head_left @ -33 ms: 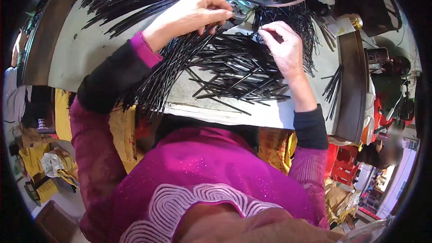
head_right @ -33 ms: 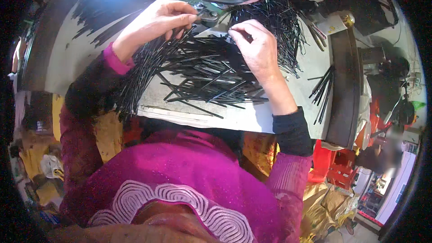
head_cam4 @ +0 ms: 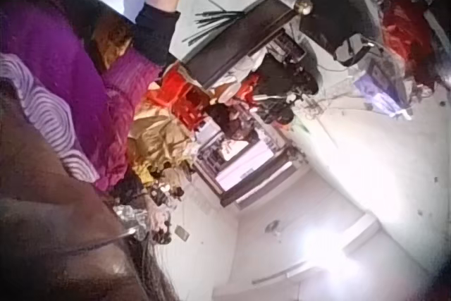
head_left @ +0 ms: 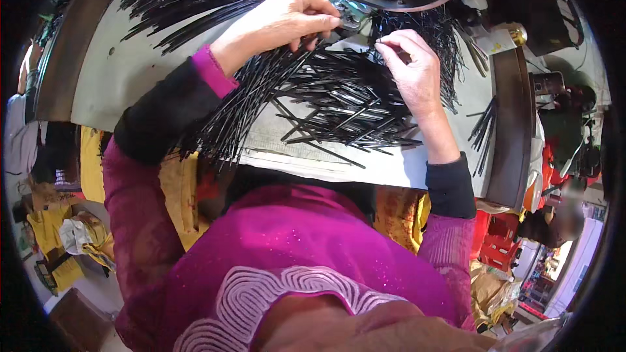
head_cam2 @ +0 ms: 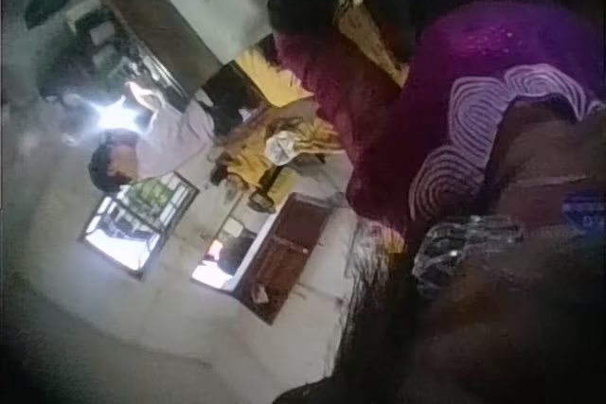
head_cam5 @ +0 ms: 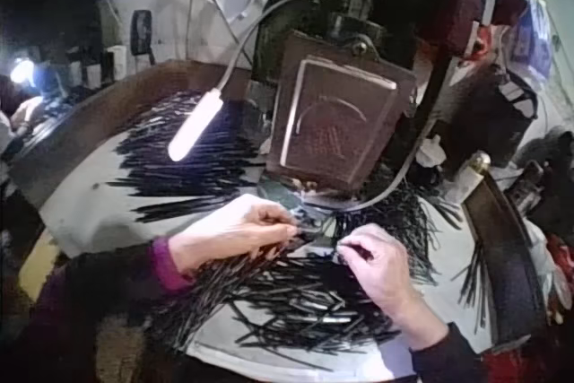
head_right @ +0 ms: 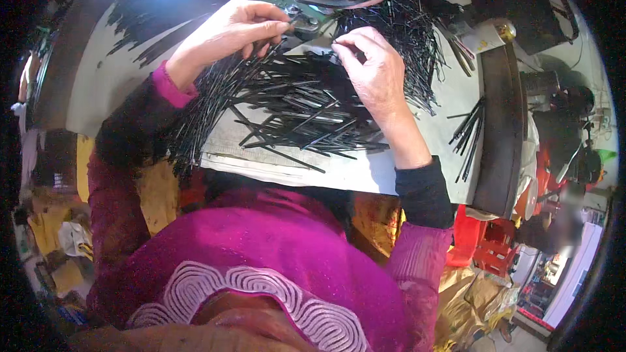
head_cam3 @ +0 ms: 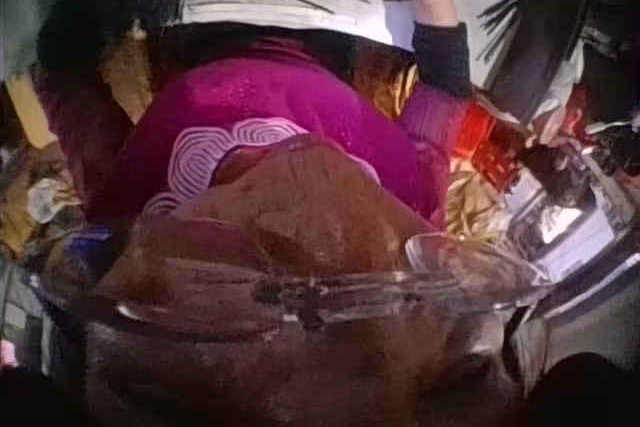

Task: Gathering, aligning, and securing bundles of black plastic wires or rods.

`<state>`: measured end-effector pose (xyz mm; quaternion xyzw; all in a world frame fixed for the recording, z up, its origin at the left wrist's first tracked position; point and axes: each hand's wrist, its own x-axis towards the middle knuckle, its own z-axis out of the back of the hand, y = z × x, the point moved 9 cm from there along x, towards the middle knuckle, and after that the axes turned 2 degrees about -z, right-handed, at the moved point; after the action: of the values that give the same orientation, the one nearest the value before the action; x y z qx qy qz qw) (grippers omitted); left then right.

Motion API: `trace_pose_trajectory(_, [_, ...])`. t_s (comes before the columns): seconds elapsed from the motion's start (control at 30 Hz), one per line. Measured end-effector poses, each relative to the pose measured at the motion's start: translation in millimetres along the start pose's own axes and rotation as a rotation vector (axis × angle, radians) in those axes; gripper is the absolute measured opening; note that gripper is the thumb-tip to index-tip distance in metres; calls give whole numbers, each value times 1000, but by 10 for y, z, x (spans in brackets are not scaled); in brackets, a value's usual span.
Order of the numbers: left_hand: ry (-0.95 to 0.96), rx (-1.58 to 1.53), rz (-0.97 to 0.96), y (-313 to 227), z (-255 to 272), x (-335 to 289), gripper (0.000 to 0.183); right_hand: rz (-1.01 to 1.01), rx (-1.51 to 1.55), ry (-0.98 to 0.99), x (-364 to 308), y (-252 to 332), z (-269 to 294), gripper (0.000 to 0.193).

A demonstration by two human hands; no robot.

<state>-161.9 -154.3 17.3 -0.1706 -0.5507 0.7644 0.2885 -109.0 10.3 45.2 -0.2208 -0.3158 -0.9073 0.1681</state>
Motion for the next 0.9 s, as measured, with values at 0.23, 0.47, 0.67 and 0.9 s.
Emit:
trace_pose_trajectory(0.23, [-12, -229, 70, 104, 8, -15, 30, -350, 296, 256, 33, 44, -376, 16])
trace_pose_trajectory(0.47, [-29, -225, 58, 124, 30, -10, 29, -520, 527, 359, 26, 79, -530, 24])
trace_pose_trajectory(0.67, [-33, -211, 51, 139, 40, 1, 28, -532, 565, 386, 46, 71, -552, 26])
trace_pose_trajectory(0.9, [-30, -190, 46, 137, 40, 9, 27, -553, 588, 389, 44, 63, -550, 25])
